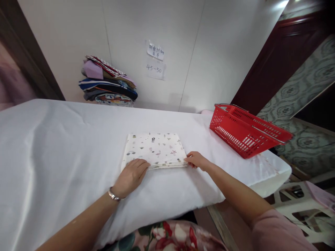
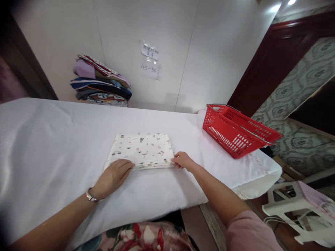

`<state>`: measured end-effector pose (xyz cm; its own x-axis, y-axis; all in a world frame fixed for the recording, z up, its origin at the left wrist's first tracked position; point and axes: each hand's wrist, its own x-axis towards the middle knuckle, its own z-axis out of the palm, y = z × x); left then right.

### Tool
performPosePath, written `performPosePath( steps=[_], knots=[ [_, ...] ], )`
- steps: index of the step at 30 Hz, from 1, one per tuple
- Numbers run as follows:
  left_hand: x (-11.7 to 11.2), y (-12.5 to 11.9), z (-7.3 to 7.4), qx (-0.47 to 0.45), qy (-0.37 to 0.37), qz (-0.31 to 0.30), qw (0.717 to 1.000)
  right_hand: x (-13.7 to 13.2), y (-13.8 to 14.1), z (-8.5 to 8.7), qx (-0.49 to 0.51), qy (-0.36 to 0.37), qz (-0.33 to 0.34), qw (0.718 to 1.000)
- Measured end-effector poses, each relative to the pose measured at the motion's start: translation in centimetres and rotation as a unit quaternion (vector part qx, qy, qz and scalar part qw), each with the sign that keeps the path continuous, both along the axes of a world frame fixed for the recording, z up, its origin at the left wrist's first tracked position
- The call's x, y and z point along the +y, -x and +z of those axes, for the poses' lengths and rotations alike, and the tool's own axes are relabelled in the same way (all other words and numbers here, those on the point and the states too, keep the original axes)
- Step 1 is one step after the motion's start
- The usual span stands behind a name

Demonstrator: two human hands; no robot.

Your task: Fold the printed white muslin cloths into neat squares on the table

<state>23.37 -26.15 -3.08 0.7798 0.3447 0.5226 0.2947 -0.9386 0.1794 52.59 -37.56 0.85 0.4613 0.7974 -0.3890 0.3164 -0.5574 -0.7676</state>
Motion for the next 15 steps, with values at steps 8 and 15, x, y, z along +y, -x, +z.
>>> performPosePath(
  steps=[8,15],
  knots=[
    [-0.1,0.0,0.1,-0.006,0.005,-0.001,1.000,-0.3,0.2,-0.5,0.109,-0.018,-0.034,0.993],
    [-0.1,0.0,0.2,-0.015,0.017,-0.002,1.000,-0.8,-0.6,-1.7,0.144,0.047,0.003,0.988]
  ],
)
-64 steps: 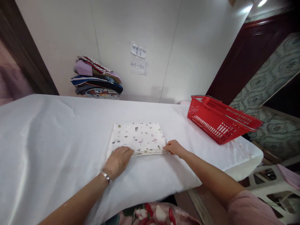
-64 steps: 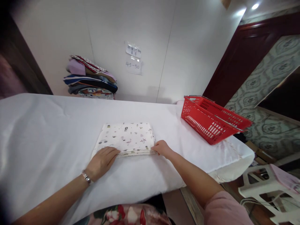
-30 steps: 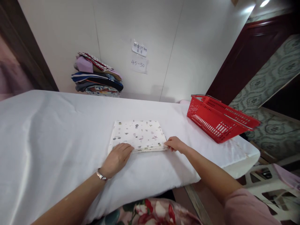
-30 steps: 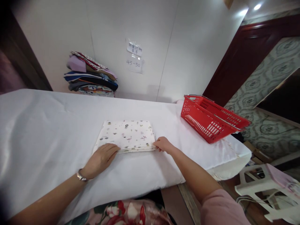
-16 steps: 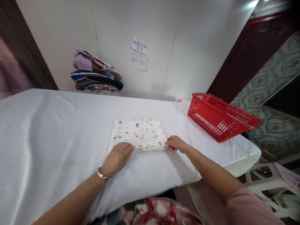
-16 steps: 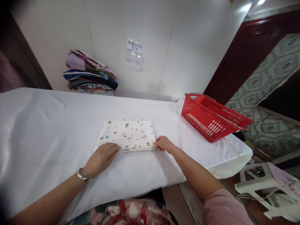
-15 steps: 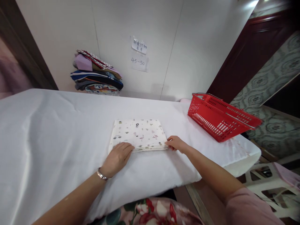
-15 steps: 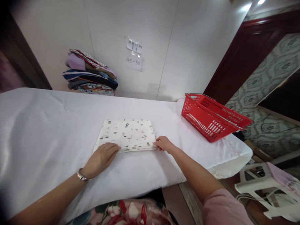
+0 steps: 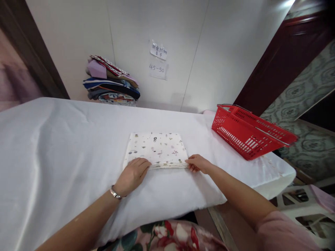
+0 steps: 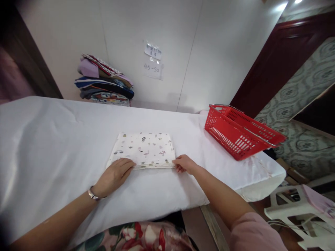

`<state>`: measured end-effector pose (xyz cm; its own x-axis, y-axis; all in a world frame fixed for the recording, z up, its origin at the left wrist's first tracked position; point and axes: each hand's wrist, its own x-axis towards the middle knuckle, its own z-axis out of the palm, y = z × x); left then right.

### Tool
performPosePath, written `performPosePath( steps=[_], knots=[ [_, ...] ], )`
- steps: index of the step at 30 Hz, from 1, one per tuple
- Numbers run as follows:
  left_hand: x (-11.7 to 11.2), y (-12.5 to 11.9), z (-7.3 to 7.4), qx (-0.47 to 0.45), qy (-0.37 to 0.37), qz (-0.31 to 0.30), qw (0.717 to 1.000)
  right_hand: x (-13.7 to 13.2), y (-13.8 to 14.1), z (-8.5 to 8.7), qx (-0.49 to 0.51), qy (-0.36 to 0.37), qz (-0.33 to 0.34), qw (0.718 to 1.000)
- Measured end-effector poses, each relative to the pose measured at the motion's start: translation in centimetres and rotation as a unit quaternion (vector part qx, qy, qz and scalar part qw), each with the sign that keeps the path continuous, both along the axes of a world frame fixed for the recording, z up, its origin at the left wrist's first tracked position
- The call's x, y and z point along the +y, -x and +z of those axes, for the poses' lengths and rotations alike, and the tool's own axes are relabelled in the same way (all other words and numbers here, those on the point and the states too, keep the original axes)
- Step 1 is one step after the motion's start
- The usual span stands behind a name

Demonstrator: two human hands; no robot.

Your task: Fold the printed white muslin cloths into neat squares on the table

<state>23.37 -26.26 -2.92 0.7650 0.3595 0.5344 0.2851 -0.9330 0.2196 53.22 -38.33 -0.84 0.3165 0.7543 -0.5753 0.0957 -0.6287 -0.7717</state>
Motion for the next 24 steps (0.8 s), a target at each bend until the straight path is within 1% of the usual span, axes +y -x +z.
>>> performPosePath(
  steps=[3,6,9,12,15,19,21,24],
  knots=[
    [0.0,0.0,0.0,0.003,0.000,0.001,1.000,0.2,-0.2,0.4,0.005,0.033,0.030,0.999],
    [-0.1,0.0,0.1,0.005,0.000,0.003,1.000,0.4,-0.2,0.8,-0.035,0.047,0.044,0.997],
    [-0.1,0.0,0.2,0.001,0.003,0.004,1.000,0.4,0.0,1.2,-0.090,0.031,0.037,0.995],
    [0.0,0.0,0.3,-0.001,0.011,0.001,1.000,0.4,0.4,1.4,-0.106,-0.002,0.018,0.994],
    [0.0,0.0,0.4,0.000,0.019,0.002,1.000,0.4,0.9,1.3,-0.055,-0.045,-0.006,0.997],
    [-0.2,0.1,0.4,0.003,0.030,0.006,1.000,0.1,1.5,0.5,0.054,-0.084,-0.061,0.993],
    [-0.4,0.2,0.4,0.003,0.035,0.008,0.999,-0.2,1.6,-0.1,0.073,-0.119,-0.085,0.986],
    [-0.8,0.1,0.5,0.001,0.043,0.001,0.999,-0.6,1.5,-0.7,0.069,-0.168,-0.106,0.978]
  ],
)
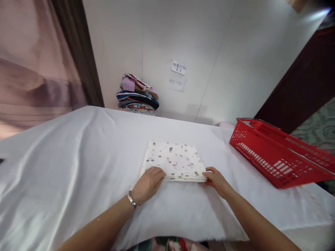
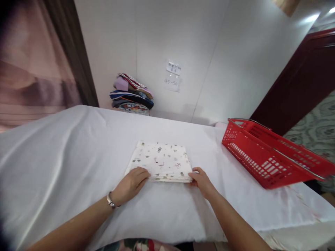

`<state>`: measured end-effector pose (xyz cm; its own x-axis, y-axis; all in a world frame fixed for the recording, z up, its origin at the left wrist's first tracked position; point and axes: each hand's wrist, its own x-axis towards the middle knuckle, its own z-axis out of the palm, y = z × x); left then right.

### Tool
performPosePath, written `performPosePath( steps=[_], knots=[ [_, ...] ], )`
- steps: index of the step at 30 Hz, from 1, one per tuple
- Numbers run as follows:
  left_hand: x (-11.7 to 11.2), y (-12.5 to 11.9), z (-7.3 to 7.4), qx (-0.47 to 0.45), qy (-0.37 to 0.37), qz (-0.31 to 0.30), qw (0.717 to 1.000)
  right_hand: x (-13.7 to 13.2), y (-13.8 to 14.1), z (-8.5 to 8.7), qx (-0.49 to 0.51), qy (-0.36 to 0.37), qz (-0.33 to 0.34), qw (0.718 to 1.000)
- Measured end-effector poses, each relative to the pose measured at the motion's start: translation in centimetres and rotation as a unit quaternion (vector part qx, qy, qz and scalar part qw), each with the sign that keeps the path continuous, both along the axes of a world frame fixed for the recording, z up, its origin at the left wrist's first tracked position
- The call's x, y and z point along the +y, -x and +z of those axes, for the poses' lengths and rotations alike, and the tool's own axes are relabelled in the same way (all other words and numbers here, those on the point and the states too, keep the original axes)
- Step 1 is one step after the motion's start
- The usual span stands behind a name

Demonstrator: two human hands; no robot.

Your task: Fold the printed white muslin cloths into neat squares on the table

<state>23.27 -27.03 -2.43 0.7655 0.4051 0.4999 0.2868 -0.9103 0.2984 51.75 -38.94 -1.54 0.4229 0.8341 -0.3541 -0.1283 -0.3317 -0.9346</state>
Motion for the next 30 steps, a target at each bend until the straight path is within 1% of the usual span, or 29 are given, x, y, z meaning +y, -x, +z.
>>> performPosePath(
  steps=[4,7,9,11,14,16,19,21,24,26,28,30],
  knots=[
    [-0.4,0.0,0.3,0.014,0.007,0.004,1.000,-0.3,-0.2,0.2,-0.001,0.027,-0.007,1.000],
    [-0.2,0.6,0.7,0.021,0.014,0.042,0.999,-0.5,-0.3,0.5,-0.018,0.023,-0.005,1.000],
    [0.2,1.3,1.0,0.026,0.033,0.090,0.995,-0.7,-0.4,0.3,-0.013,0.031,0.004,0.999],
    [0.7,2.2,1.2,0.030,0.070,0.164,0.984,-0.8,-0.6,0.0,0.001,0.046,0.013,0.999],
    [1.5,3.2,1.3,0.026,0.146,0.285,0.947,-1.0,-0.7,-0.5,0.012,0.048,0.024,0.999],
    [1.9,3.5,1.3,0.023,0.217,0.331,0.918,-1.0,-0.7,-0.7,0.002,0.052,0.022,0.998],
    [2.0,3.2,1.5,0.030,0.316,0.336,0.887,-0.8,-0.5,-0.8,-0.026,0.066,-0.005,0.998],
    [2.0,2.8,1.7,0.039,0.341,0.333,0.878,-0.5,-0.4,-0.9,-0.041,0.071,-0.021,0.996],
    [1.9,2.5,1.9,0.039,0.363,0.341,0.866,-0.4,0.0,-0.9,-0.066,0.072,-0.022,0.995],
    [1.8,2.5,1.7,0.021,0.386,0.335,0.859,-0.4,0.2,-0.9,-0.083,0.061,-0.018,0.994],
    [1.6,2.5,1.3,-0.016,0.418,0.313,0.853,-0.5,0.4,-0.7,-0.086,0.051,-0.010,0.995],
    [1.6,2.3,1.0,-0.072,0.471,0.279,0.834,-0.5,0.4,-0.2,-0.080,0.042,-0.003,0.996]
  ],
)
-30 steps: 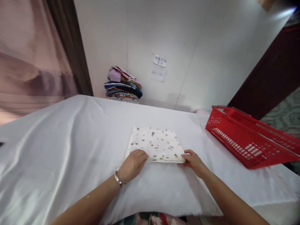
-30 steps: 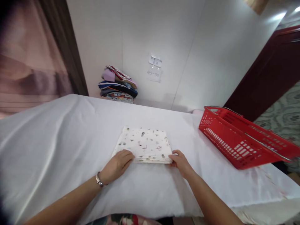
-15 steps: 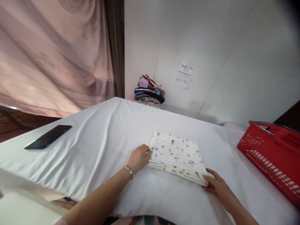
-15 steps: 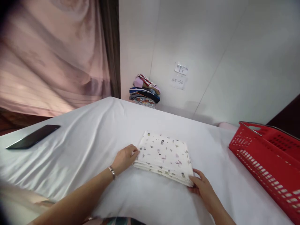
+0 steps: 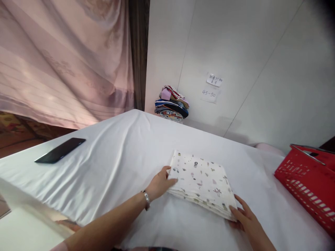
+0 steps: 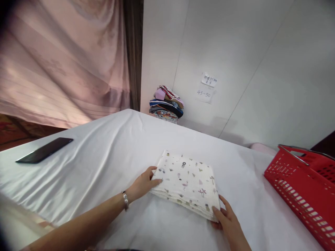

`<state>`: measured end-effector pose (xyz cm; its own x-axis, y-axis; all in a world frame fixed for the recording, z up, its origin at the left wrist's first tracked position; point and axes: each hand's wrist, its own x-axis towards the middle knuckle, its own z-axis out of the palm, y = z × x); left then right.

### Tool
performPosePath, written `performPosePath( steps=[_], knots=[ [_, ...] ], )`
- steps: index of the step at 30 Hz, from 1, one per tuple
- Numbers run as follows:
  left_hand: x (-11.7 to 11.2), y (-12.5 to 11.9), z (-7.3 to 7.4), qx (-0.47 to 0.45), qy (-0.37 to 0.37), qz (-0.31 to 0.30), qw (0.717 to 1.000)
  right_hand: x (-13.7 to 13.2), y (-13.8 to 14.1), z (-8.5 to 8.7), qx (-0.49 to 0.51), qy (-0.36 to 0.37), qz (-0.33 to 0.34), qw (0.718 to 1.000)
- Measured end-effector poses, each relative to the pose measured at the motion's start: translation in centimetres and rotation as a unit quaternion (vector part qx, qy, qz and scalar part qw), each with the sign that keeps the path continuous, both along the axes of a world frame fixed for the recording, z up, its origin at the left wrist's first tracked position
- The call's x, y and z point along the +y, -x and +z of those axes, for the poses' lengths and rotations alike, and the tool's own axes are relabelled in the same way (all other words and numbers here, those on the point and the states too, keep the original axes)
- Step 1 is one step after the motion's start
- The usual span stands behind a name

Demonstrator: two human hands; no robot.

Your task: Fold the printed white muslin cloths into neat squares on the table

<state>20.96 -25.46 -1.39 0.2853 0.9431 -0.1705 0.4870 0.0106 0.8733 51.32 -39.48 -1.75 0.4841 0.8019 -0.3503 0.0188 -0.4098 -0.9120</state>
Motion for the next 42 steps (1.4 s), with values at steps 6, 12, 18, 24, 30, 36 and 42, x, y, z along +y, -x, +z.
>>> performPosePath(
  steps=[6,12,18,24,30,36,42],
  knots=[
    [2.4,-0.6,3.9,-0.222,0.096,0.032,0.970,1.8,-0.5,4.1,-0.005,-0.081,0.013,0.997],
    [7.4,-1.2,10.6,-0.353,0.081,0.017,0.932,6.3,-1.0,9.3,0.040,-0.205,0.021,0.978],
    [14.4,-3.0,15.7,-0.343,0.018,0.031,0.939,13.6,-2.0,13.1,0.042,-0.245,0.028,0.968],
    [17.5,-2.2,15.4,-0.254,-0.089,0.055,0.962,18.9,-2.5,11.8,-0.010,-0.305,0.037,0.952],
    [17.0,-1.6,3.0,-0.046,0.002,0.158,0.986,20.8,-1.8,1.3,0.013,-0.037,0.069,0.997],
    [16.9,-1.4,-1.8,0.047,-0.047,0.167,0.984,19.8,-2.5,-1.1,0.004,-0.033,0.095,0.995],
    [15.6,-1.1,-1.5,0.098,-0.152,0.128,0.975,18.9,-3.0,-1.1,-0.114,-0.011,0.135,0.984]
  ],
)
